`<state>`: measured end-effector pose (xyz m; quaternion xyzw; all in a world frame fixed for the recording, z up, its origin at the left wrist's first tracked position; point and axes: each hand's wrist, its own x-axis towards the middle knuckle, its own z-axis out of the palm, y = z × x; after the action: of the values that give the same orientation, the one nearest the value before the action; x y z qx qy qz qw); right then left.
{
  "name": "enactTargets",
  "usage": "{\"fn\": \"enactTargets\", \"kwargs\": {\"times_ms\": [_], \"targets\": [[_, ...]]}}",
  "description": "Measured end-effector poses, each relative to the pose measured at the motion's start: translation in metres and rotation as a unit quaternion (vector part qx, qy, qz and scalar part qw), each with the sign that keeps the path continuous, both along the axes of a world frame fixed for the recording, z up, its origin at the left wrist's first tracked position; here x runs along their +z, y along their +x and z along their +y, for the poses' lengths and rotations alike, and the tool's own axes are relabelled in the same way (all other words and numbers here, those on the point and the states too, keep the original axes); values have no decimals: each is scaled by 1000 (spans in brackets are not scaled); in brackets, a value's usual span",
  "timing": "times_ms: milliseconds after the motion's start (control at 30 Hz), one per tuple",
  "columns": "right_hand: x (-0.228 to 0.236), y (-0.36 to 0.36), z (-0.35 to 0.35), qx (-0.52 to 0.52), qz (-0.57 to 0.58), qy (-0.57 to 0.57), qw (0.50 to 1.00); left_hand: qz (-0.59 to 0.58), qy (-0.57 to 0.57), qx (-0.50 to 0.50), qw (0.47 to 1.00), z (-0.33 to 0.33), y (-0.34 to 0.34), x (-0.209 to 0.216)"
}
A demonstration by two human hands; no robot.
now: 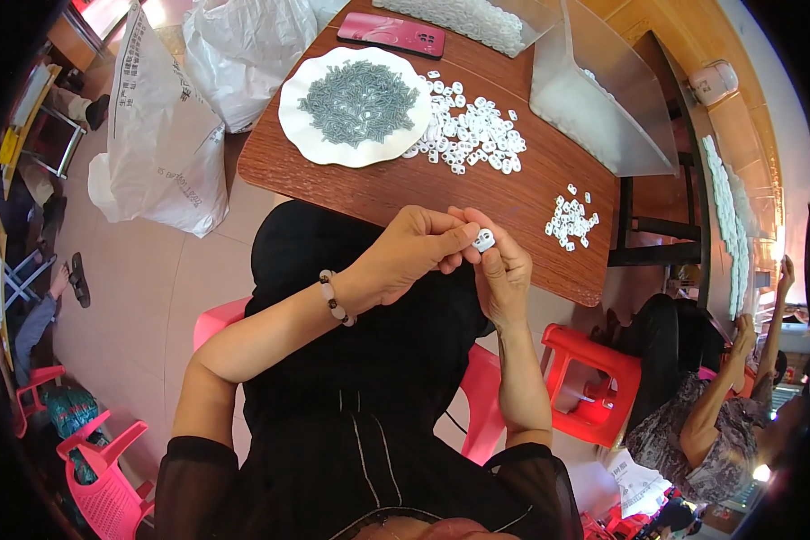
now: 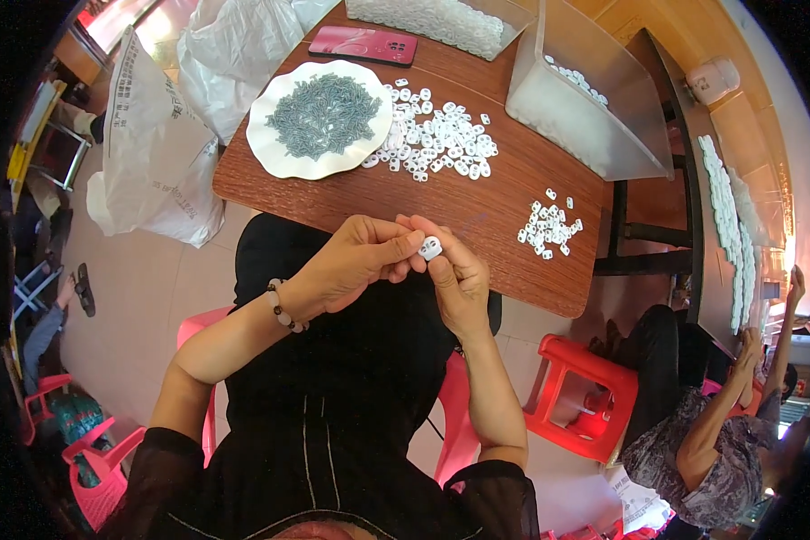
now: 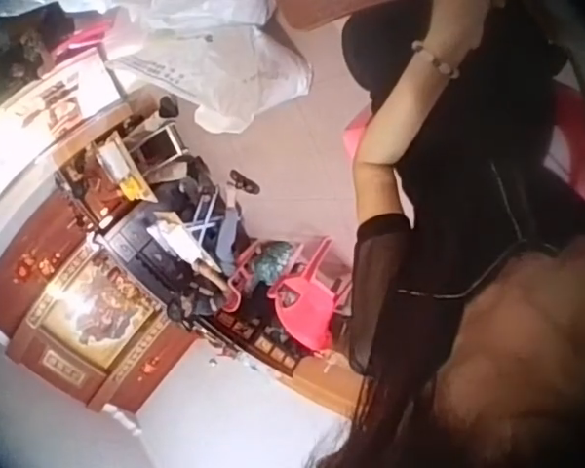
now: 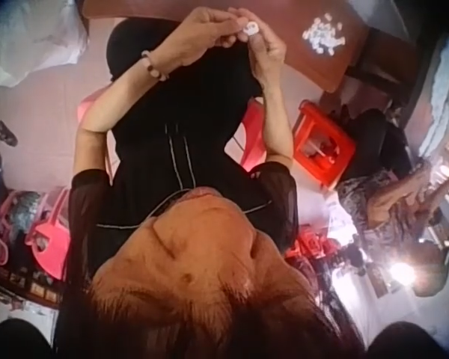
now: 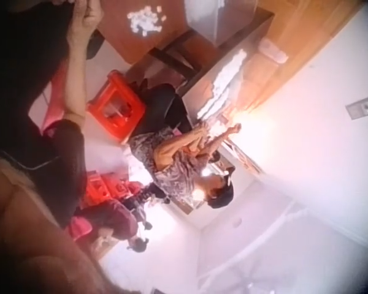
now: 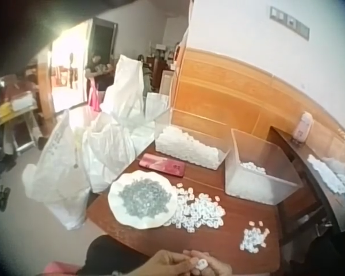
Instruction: Manually assembling small plastic or electronic parts by inserting one piece into another.
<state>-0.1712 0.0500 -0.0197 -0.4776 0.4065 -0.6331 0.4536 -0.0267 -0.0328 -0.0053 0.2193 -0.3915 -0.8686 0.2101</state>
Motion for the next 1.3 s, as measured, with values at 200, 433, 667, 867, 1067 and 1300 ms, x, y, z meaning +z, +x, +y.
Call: {"fn": "enactTargets", "kwargs": {"times_ms": [200, 433, 667, 867, 1067, 1300], "targets": [[-1, -2, 0, -13, 12, -3, 1000, -8, -21, -15, 1000, 2, 1, -2], [-6, -3, 2, -17, 1, -18, 1000, -2, -53, -9, 999, 5, 1, -1], [0, -2, 1, -9, 12, -3, 1000, -1, -43, 14, 999, 5, 0, 2], [-3, -1, 1, -3, -10, 3, 1000, -15, -82, 27, 996, 5, 0, 1], [-1, 2, 0, -6, -18, 12, 1000, -37, -118, 46, 991, 6, -2, 1], [0, -6, 2, -26, 15, 43, 999, -31, -125, 52, 990, 8, -3, 2]]}}
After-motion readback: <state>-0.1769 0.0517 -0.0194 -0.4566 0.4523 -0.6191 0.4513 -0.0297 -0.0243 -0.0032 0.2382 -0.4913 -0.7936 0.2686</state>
